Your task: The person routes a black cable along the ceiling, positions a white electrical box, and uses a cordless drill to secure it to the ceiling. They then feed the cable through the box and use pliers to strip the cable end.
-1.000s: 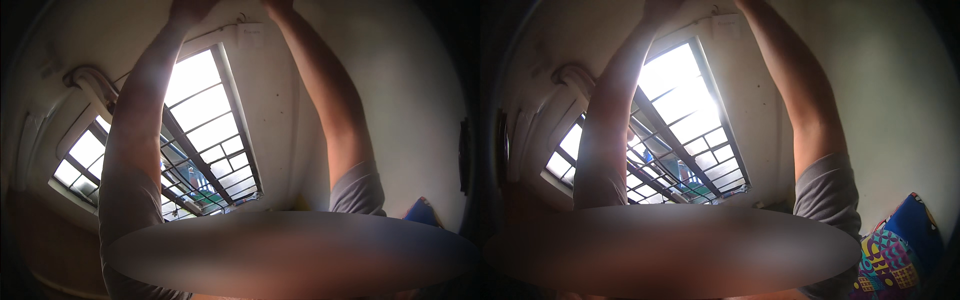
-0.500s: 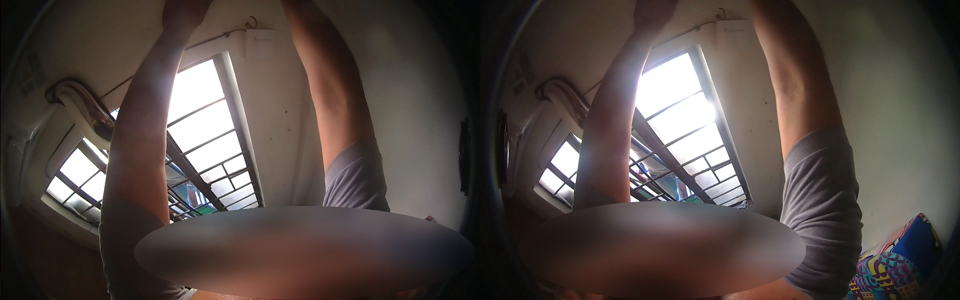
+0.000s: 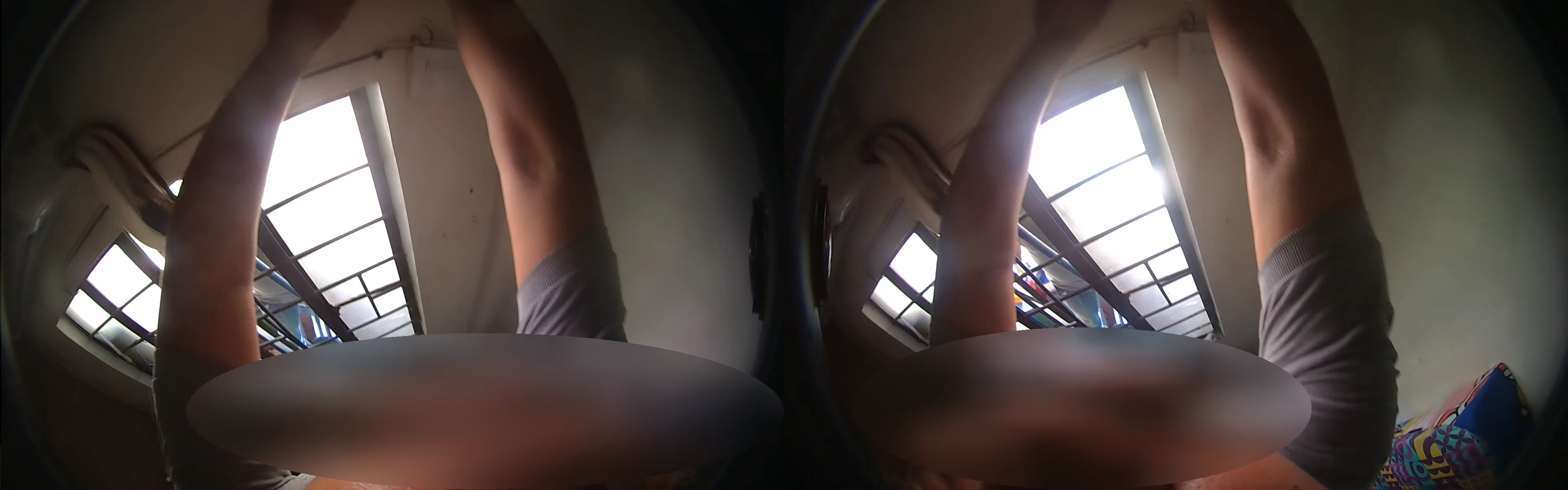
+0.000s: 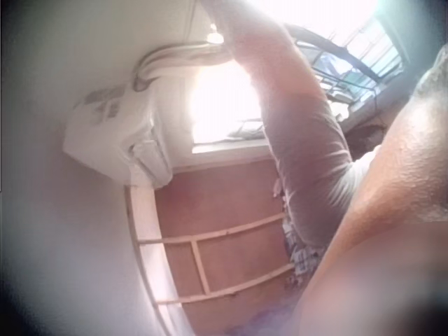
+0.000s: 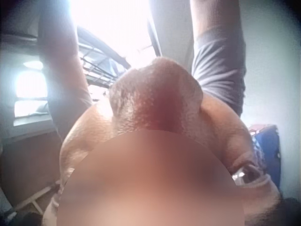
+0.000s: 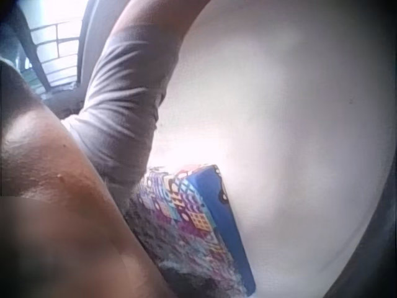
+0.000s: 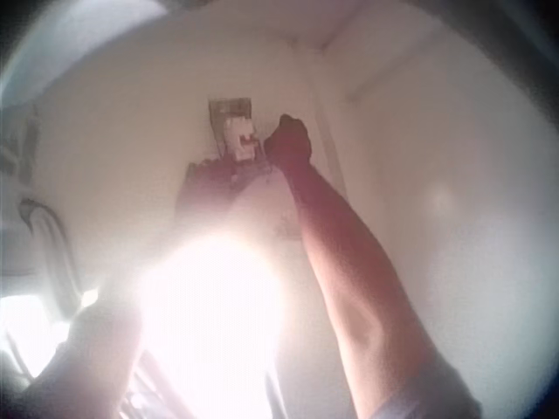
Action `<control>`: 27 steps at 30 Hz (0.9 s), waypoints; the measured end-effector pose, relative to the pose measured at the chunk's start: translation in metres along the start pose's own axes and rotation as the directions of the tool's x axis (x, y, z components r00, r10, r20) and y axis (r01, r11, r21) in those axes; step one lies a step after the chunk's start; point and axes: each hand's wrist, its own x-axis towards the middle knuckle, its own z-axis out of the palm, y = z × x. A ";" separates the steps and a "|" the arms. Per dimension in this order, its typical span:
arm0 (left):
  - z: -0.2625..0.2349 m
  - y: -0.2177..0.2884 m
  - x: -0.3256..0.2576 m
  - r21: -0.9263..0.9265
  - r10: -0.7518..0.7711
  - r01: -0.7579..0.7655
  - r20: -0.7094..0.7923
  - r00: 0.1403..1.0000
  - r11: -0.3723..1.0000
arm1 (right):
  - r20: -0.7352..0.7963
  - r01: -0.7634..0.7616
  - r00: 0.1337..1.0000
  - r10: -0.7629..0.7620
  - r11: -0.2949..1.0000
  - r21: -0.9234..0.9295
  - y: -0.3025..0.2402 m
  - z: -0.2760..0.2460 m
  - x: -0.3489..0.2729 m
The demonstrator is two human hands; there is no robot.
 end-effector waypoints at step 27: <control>0.019 0.008 0.000 -0.194 0.052 -0.060 -0.048 0.997 0.979 | 0.147 0.283 0.934 -0.325 0.925 0.252 -0.032 -0.198 -0.052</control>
